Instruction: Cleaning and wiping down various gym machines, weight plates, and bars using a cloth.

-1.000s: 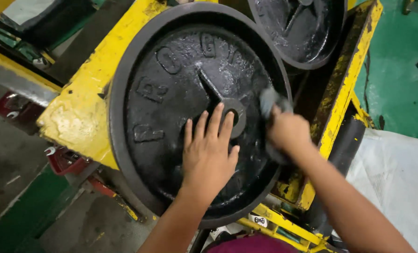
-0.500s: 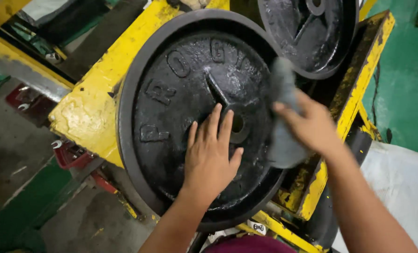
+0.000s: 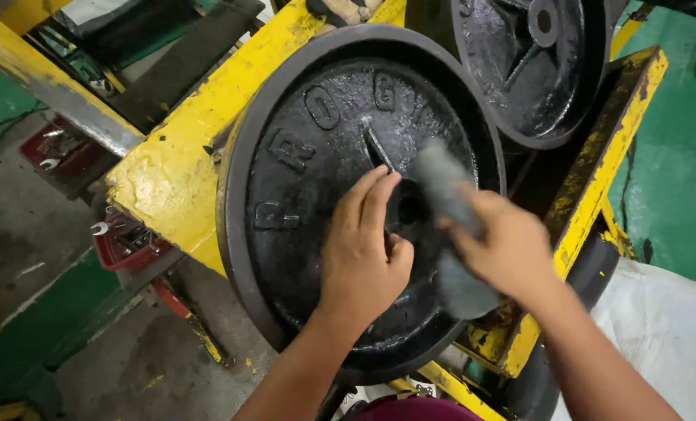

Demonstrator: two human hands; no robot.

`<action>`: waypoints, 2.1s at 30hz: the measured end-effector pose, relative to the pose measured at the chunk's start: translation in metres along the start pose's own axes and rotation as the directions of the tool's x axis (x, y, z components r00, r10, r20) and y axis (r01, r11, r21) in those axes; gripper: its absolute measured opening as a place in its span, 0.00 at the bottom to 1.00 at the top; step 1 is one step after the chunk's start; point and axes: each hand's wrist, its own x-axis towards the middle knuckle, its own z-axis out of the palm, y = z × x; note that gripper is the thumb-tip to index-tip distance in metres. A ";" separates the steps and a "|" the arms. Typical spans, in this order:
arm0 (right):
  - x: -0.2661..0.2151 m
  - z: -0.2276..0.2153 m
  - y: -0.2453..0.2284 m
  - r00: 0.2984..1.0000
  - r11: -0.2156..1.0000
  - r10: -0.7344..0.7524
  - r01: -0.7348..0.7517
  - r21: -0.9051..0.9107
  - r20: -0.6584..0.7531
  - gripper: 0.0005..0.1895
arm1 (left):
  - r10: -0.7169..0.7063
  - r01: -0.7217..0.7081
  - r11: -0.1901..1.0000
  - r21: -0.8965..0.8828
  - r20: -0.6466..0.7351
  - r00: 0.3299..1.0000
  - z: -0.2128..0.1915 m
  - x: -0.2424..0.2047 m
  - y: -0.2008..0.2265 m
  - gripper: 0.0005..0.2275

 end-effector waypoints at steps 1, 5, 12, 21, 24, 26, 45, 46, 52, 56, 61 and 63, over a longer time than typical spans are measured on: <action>0.001 0.011 -0.003 0.998 0.996 -0.053 0.052 -0.076 -0.016 0.26 | 0.001 -0.001 1.000 0.003 -0.005 1.000 0.000 0.000 0.000 0.29; -0.008 0.016 -0.003 0.974 0.972 -0.202 0.212 -0.103 0.104 0.29 | 0.004 -0.004 1.000 0.006 -0.022 1.000 0.002 -0.001 0.001 0.28; 0.039 0.013 0.038 0.993 0.942 0.097 -0.112 0.318 0.063 0.18 | -0.037 0.028 0.992 -0.123 -0.070 0.997 -0.002 0.000 0.002 0.26; 0.030 0.017 -0.001 0.914 0.876 -0.404 0.396 0.275 -0.029 0.32 | -0.172 0.102 0.945 -0.312 -0.207 0.963 -0.011 0.002 0.006 0.22; 0.056 0.009 -0.009 0.901 0.862 -0.434 0.425 0.276 -0.032 0.32 | -0.092 0.038 0.976 -0.214 -0.250 0.964 -0.016 0.002 0.010 0.23; 0.089 0.009 -0.026 0.985 0.893 -0.106 0.156 0.422 -0.139 0.27 | 0.006 -0.031 0.996 -0.081 -0.286 0.958 -0.017 -0.001 0.012 0.22; 0.008 0.045 -0.089 0.883 0.780 -0.456 0.456 0.429 -0.110 0.24 | 0.367 -0.386 0.921 0.055 -0.460 0.809 -0.038 -0.039 0.004 0.14; 0.007 0.051 -0.103 0.846 0.766 -0.506 0.530 0.362 -0.167 0.25 | 0.359 -0.363 0.927 0.094 -0.507 0.784 -0.048 -0.041 0.003 0.15; 0.013 0.099 -0.174 0.639 0.611 -0.740 0.769 0.186 -0.210 0.22 | 0.207 -0.090 0.967 0.240 -0.524 0.826 -0.110 -0.078 -0.030 0.17; 0.044 0.098 -0.196 0.679 0.669 -0.699 0.732 0.128 -0.224 0.20 | 0.049 0.080 0.969 0.234 -0.499 0.865 -0.126 -0.074 -0.048 0.22; 0.091 0.094 -0.191 0.728 0.740 -0.614 0.665 0.099 -0.304 0.19 | 0.047 0.019 0.984 0.180 -0.353 0.935 -0.127 -0.041 -0.059 0.27; 0.108 0.093 -0.186 0.735 0.757 -0.590 0.647 0.090 -0.334 0.18 | 0.051 0.000 0.985 0.175 -0.292 0.955 -0.125 -0.018 -0.063 0.29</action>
